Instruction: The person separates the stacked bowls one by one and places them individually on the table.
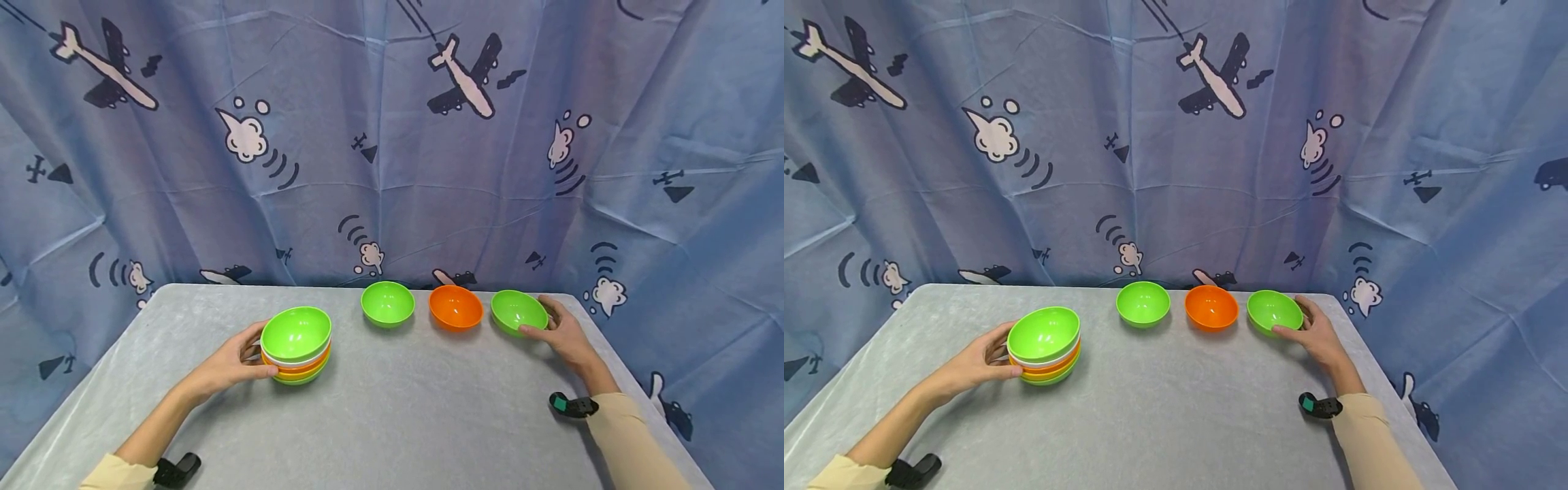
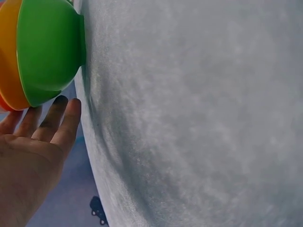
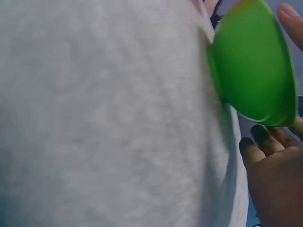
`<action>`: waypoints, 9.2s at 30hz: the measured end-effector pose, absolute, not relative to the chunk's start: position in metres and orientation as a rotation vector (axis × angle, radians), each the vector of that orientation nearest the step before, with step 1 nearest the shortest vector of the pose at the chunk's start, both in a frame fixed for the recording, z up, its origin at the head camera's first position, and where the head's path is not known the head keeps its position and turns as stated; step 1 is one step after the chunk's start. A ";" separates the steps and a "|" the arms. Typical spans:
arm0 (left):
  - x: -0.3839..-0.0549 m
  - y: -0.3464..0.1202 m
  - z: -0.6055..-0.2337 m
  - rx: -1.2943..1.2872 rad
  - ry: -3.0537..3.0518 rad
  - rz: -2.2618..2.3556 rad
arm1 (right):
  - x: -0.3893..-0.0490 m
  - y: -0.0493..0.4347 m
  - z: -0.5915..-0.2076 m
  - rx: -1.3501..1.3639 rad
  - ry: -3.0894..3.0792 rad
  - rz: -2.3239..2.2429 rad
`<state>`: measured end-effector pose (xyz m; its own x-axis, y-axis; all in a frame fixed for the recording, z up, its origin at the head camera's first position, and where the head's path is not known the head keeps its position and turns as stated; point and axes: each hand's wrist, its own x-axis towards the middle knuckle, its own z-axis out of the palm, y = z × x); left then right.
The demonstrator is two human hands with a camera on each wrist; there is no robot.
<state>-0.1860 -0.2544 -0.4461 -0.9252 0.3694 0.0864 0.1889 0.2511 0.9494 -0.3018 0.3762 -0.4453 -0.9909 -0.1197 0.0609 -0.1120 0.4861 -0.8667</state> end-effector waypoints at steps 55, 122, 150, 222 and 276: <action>-0.189 -0.253 -0.450 0.518 2.378 1.743 | -0.294 0.241 -0.413 -0.748 2.379 -2.088; -0.187 -0.252 -0.446 0.546 2.359 1.713 | -0.273 0.055 -0.436 -1.025 1.828 -1.883; -0.188 -0.253 -0.446 0.540 2.357 1.713 | -0.266 0.013 -0.439 -1.036 1.893 -1.752; -0.187 -0.251 -0.446 0.531 2.378 1.712 | -0.277 0.121 -0.423 -0.906 1.985 -2.061; -0.186 -0.250 -0.444 0.505 2.380 1.697 | -0.249 0.350 -0.410 -0.471 2.562 -2.077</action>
